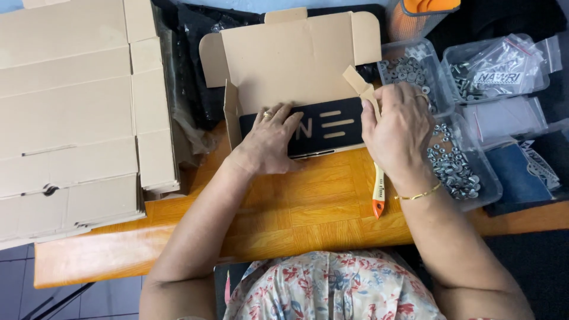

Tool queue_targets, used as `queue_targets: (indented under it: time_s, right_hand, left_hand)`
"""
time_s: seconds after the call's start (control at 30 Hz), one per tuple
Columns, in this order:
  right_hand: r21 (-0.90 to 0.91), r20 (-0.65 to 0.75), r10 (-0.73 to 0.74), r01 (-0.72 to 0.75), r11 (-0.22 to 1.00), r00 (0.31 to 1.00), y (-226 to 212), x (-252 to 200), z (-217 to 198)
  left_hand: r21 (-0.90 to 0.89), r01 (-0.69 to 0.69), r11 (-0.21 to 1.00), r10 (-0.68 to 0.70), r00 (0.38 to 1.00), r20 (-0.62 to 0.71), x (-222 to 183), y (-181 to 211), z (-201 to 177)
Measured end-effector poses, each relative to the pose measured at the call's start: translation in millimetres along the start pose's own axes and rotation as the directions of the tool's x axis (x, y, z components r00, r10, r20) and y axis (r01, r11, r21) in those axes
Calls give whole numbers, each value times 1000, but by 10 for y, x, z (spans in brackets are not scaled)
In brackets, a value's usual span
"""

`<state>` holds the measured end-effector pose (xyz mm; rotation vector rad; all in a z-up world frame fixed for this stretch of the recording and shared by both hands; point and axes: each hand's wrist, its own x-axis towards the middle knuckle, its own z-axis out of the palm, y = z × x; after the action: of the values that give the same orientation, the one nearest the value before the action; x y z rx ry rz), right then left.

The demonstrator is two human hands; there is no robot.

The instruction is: Folding a cardboard box, brushing a metal plate and a foam insert, and placing them inside the box for packaging.

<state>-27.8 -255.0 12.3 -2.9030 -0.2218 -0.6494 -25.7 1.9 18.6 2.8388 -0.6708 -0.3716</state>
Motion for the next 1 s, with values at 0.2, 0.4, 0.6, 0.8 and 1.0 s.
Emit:
queue_targets:
  time_s: [0.2, 0.4, 0.6, 0.8, 1.0]
  right_hand:
    - [240, 232, -222, 166, 956, 947, -324, 27, 164]
    - [276, 618, -207, 38, 961, 758, -478, 181, 197]
    - [291, 534, -257, 111, 950, 806, -327, 167, 395]
    - [276, 587, -224, 67, 959, 778, -446, 198, 102]
    - [219, 545, -183, 72, 973, 818, -226, 83, 306]
  left_hand:
    - [-38, 78, 996, -74, 993, 96, -108, 122, -173]
    - [-31, 79, 996, -76, 992, 100, -59, 38, -20]
    - [0, 45, 999, -45, 999, 4, 59, -67, 173]
    - [27, 76, 997, -77, 997, 20, -1, -20, 109]
    - [-5, 79, 997, -78, 995, 65, -117, 54, -120]
